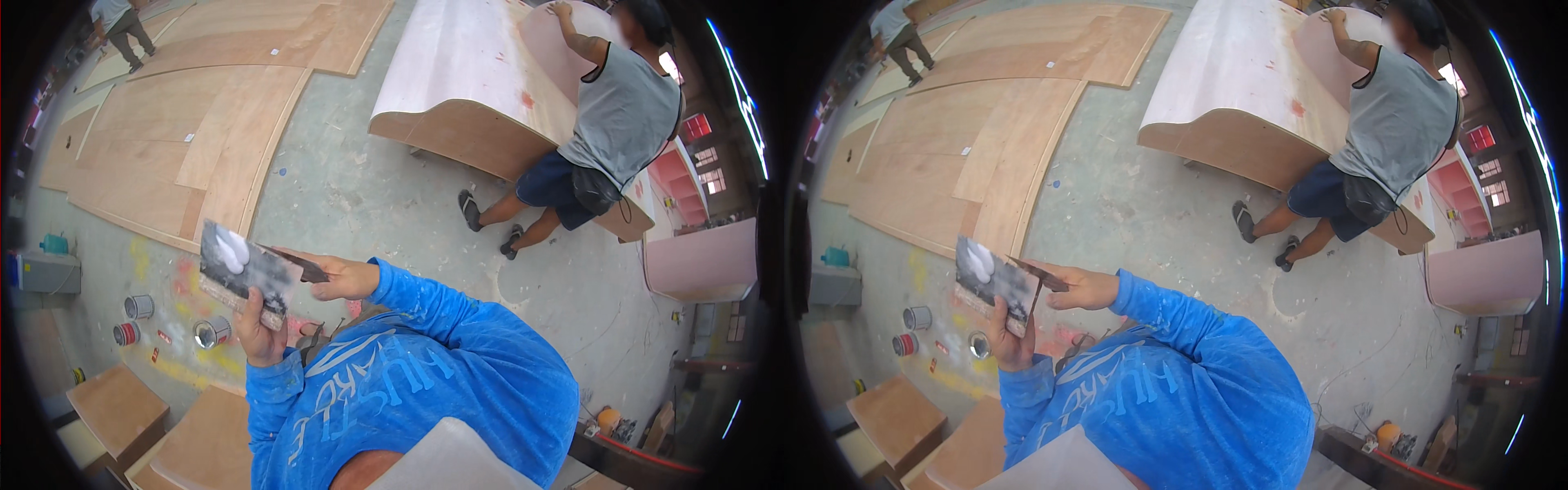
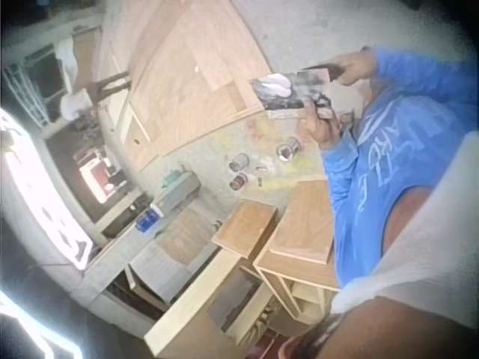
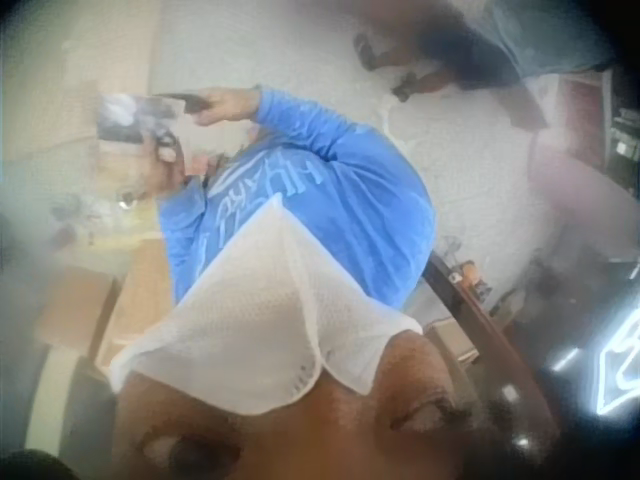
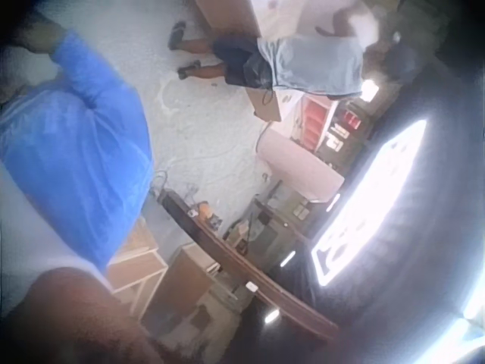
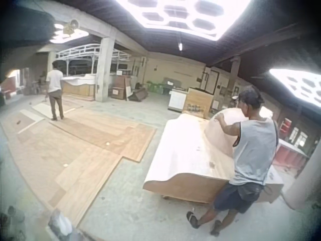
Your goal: The person mixes putty on putty knives and applies it along the surfaces and edges of wooden furniture panels.
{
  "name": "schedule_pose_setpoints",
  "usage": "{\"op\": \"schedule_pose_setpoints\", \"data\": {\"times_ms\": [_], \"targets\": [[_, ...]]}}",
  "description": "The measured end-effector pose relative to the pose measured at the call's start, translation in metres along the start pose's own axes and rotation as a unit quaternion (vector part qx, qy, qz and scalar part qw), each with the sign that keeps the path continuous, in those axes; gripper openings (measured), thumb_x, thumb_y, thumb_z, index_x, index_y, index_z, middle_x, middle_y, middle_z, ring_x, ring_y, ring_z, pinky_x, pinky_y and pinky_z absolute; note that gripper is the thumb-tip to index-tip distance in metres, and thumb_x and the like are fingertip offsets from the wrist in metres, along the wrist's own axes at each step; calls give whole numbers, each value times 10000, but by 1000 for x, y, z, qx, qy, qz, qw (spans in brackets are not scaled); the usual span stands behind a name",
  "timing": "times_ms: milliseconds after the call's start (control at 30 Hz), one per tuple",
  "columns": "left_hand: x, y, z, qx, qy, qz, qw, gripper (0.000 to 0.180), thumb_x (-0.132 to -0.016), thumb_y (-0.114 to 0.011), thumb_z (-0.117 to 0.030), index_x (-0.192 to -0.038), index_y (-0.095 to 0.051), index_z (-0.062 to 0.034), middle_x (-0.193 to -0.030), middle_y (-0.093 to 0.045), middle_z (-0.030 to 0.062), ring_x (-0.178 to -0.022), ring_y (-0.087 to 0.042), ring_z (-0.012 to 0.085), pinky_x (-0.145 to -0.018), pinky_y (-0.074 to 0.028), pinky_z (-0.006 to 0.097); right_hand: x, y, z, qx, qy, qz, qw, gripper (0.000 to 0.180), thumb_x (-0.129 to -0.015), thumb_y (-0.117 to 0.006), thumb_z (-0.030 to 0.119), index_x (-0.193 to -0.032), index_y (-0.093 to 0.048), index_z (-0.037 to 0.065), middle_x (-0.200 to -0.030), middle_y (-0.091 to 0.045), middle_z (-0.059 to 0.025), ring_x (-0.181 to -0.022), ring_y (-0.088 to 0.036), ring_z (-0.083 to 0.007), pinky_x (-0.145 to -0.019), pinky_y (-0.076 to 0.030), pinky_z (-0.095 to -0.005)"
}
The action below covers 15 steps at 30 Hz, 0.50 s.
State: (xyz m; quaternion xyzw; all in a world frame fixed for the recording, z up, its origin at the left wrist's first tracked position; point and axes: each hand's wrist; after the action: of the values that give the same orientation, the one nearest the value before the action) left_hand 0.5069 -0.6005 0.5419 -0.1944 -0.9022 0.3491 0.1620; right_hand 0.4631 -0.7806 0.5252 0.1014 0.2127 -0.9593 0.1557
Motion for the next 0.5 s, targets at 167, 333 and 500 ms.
{"op": "schedule_pose_setpoints", "data": {"times_ms": [167, 333, 500], "targets": [[-36, 4, -35, 9, 27, 54, 998, 378, -894, -475, -100, -1252, -388, -13, -1170, -524, 117, -1061, -531, 265, -869, -444, 453, -30, -1, 12, 124, -141, -131, 973, 489, -833, -546, 11, -1293, -380, 24, -1114, -565, -89, -1005, -543, -166, -881, -436, -285], [-67, 7, -76, -89, 15, 53, 995, 361, -840, -516, 2, -1195, -450, -2, -1057, -577, 112, -918, -593, 227, -763, -494, 360, -59, -16, 14, 118, 76, -462, 876, 267, -839, -549, 17, -1099, -498, -12, -984, -589, -73, -887, -553, -89, -745, -475, -241], [-83, 31, -105, -217, -69, 50, 973, 258, -782, -572, 23, -1038, -544, 40, -953, -610, 89, -834, -603, 189, -750, -491, 316, -98, -48, 10, 259, 121, -478, 831, 275, -822, -602, 34, -1079, -511, -6, -975, -597, -76, -875, -562, -98, -720, -487, -251]]}}
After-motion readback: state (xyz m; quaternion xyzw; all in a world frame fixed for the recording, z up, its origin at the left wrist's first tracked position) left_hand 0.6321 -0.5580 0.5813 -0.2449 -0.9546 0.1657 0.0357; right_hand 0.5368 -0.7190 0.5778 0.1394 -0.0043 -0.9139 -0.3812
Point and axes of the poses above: each hand's wrist, its own x-axis away from the middle knuckle, its own y-axis out of the back of the hand, z = x × y
